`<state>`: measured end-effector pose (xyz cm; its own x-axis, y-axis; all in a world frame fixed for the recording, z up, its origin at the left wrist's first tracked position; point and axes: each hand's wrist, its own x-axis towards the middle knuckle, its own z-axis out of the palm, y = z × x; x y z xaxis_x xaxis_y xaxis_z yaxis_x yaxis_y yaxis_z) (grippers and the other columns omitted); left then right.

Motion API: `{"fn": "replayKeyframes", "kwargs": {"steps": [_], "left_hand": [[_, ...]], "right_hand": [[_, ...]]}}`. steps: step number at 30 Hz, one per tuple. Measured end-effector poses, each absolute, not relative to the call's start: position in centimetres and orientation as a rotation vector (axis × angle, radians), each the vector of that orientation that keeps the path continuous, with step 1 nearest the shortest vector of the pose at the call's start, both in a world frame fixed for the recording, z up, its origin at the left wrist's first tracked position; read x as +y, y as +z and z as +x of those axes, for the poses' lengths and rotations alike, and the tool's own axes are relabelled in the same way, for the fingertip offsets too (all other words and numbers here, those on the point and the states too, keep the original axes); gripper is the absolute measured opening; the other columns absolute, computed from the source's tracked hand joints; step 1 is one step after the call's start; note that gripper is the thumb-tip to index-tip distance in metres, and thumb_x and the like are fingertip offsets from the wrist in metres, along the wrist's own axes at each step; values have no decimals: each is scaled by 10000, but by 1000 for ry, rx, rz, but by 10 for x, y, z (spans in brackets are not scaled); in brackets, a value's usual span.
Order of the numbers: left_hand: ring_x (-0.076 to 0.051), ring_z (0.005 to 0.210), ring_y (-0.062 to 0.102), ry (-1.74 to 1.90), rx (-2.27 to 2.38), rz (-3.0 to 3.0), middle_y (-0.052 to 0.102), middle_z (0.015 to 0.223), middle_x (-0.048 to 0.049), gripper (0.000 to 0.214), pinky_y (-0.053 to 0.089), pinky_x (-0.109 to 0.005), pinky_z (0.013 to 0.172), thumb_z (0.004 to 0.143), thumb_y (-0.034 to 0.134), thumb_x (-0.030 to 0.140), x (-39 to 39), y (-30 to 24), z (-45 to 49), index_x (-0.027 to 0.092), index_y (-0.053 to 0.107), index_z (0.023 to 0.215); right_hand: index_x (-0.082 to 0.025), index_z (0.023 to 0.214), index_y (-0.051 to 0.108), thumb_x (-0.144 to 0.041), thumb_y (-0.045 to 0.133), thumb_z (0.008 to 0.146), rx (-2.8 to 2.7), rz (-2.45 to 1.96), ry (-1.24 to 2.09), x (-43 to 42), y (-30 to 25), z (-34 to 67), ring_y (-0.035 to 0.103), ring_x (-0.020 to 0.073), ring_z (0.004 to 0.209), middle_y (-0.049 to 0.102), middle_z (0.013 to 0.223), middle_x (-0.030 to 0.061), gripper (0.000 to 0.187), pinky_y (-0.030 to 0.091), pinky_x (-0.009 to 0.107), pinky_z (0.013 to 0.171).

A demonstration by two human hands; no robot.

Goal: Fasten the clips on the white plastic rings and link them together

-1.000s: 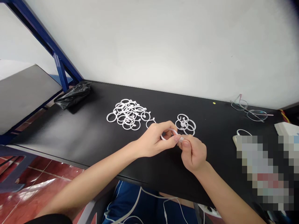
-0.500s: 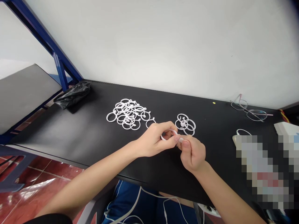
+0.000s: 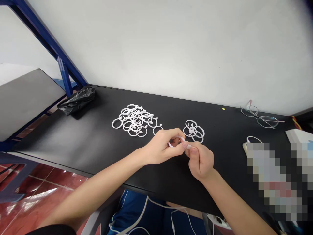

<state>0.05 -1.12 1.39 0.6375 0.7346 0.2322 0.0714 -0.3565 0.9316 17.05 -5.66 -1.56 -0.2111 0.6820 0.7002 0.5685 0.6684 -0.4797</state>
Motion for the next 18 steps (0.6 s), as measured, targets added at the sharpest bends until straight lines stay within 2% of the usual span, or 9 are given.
{"fn": "replayKeyframes", "kwargs": {"steps": [18], "left_hand": [[-111, 641, 505, 920, 833, 2027, 564, 686, 2, 345, 412, -214, 600, 925, 477, 459, -7, 4, 2, 141, 580, 836]], "right_hand": [[-213, 696, 391, -192, 366, 995, -1829, -1030, 324, -47, -32, 169, 413, 82, 423, 428, 532, -60, 301, 317, 224, 461]]}}
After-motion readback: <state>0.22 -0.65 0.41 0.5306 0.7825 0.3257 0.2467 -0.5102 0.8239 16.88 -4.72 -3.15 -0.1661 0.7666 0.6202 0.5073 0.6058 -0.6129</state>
